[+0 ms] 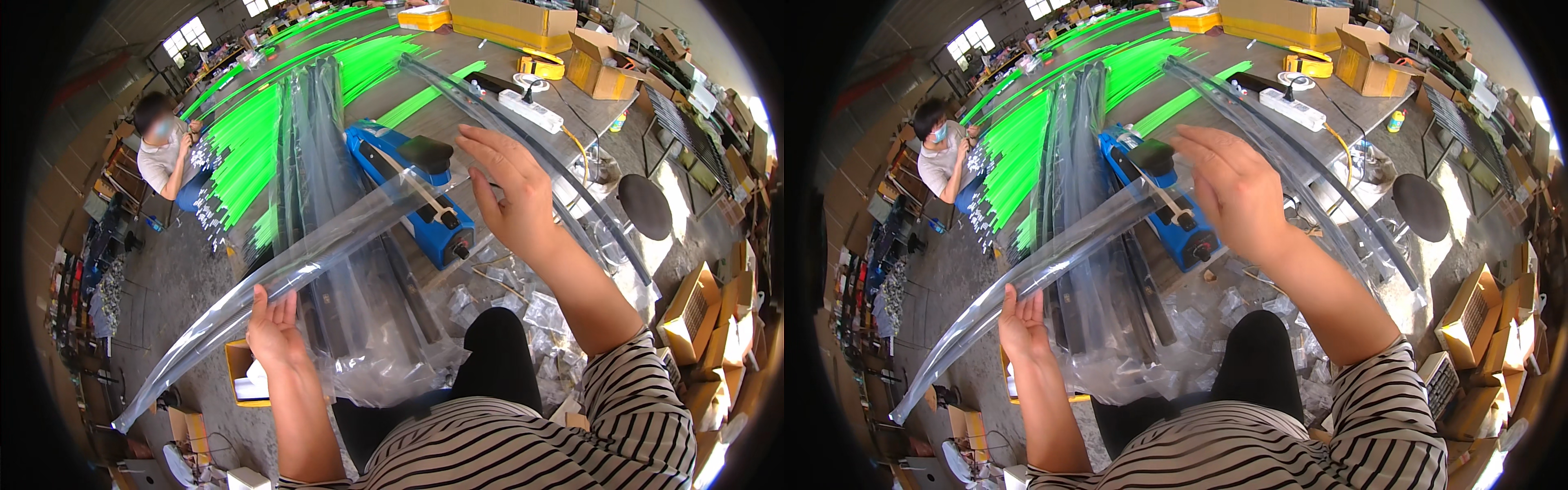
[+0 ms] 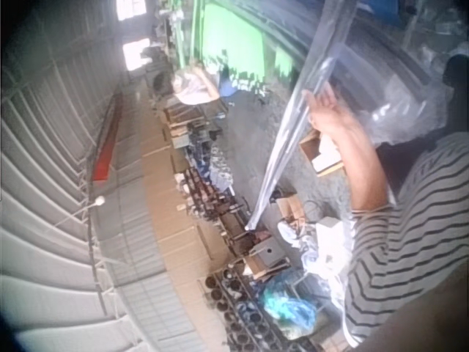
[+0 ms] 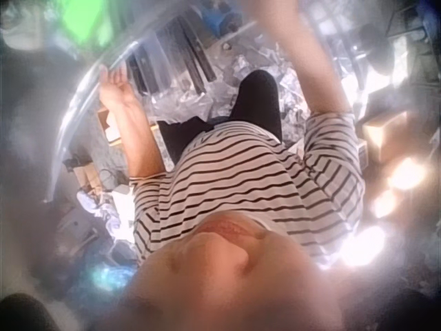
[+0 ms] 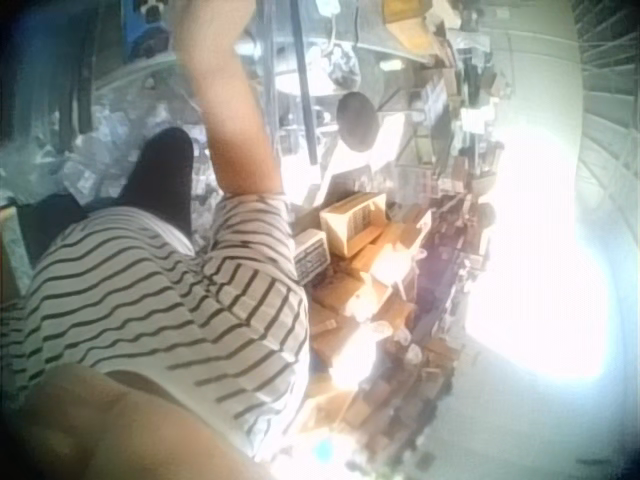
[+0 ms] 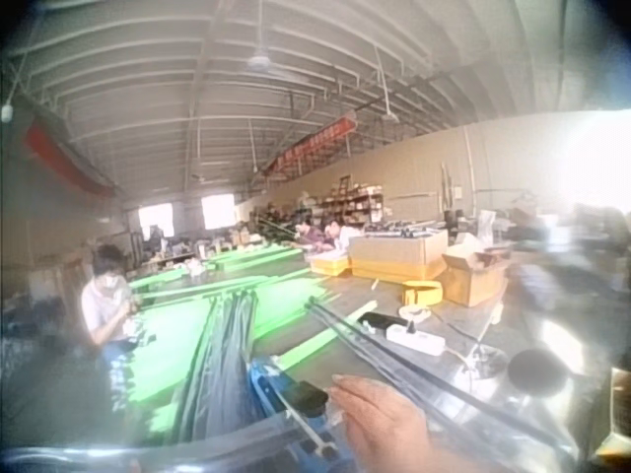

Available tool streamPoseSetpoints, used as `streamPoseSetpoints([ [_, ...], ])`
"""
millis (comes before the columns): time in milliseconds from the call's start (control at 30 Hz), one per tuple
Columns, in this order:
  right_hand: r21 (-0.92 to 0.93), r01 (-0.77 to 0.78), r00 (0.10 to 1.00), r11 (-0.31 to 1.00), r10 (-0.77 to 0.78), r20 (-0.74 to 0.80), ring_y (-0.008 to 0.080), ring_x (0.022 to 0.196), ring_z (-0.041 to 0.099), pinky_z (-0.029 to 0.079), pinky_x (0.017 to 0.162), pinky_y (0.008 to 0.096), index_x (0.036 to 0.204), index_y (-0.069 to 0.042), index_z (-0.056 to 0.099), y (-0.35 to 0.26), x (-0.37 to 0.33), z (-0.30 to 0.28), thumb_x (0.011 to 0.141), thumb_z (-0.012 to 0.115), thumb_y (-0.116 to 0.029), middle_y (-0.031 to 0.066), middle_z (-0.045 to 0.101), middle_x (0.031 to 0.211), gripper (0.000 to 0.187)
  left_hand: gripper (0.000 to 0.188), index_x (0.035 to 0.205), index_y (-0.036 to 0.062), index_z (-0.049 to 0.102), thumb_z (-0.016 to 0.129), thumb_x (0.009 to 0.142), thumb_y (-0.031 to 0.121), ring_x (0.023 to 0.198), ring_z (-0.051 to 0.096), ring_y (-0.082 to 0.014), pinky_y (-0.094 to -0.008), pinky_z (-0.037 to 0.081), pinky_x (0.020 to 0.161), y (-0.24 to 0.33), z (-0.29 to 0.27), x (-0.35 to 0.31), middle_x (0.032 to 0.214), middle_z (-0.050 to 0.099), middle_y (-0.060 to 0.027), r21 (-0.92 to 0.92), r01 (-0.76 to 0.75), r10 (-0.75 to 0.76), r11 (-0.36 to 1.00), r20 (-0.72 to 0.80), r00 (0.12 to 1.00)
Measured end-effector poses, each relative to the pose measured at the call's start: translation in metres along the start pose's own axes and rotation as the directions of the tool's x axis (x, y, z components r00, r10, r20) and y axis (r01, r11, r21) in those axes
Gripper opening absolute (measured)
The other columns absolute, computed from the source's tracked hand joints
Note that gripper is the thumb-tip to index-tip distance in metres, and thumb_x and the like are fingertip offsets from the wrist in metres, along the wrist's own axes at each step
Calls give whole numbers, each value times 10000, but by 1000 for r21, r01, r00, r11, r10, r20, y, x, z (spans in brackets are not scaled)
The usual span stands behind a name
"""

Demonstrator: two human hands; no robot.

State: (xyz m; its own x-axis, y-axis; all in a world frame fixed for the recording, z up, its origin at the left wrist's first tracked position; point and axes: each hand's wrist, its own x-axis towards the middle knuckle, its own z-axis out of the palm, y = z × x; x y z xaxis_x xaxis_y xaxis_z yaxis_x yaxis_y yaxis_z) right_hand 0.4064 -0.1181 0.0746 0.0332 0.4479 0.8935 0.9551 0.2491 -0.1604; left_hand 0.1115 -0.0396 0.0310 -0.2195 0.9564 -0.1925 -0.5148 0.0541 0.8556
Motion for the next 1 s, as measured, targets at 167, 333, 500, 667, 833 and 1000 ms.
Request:
streamPoseSetpoints([
  [167,-62,163,982,985,-156,104,244,1053,498,307,968,443,972,-52,584,-4,-2,-4,627,550,36,59,575,1027,358,273,1004,-19,514,578,821,174,906,576,-212,-306,490,820,1,3,0,972,576,-134,3,-11,11,1000,1,1000],
  [333,-27,155,980,987,-151,132,238,1054,496,296,972,447,945,-55,597,-1,-9,-5,594,550,53,49,574,1018,370,261,998,-18,514,577,821,164,907,576,-218,-310,488,827,0,1,4,970,575,-141,-8,-24,24,1000,18,1000],
  [500,-2,140,981,990,-138,139,237,1045,500,300,970,449,923,-59,599,-1,-12,-6,589,543,63,43,579,1001,360,253,993,-16,516,581,817,155,898,581,-220,-311,489,826,-2,1,6,975,578,-140,-9,-16,16,1000,17,1000],
  [667,17,123,982,992,-124,146,236,1030,509,302,968,450,895,-59,599,-1,-16,-4,586,538,72,42,583,981,341,255,987,-18,518,582,817,161,893,585,-212,-308,492,817,-1,1,6,970,582,-134,1,-39,39,999,31,999],
  [833,54,93,990,994,-98,104,228,944,549,337,941,446,822,-53,600,0,-25,4,582,536,81,48,593,908,282,255,978,-20,523,586,815,166,869,591,-202,-300,500,791,-3,0,8,948,588,-132,11,-58,58,998,24,998],
  [1000,82,106,994,991,-104,-26,204,816,577,384,890,429,729,-42,594,6,-44,22,573,538,95,48,594,822,216,255,966,-28,528,596,810,162,827,599,-189,-289,512,749,-2,4,10,915,597,-132,6,-69,69,998,26,997],
])
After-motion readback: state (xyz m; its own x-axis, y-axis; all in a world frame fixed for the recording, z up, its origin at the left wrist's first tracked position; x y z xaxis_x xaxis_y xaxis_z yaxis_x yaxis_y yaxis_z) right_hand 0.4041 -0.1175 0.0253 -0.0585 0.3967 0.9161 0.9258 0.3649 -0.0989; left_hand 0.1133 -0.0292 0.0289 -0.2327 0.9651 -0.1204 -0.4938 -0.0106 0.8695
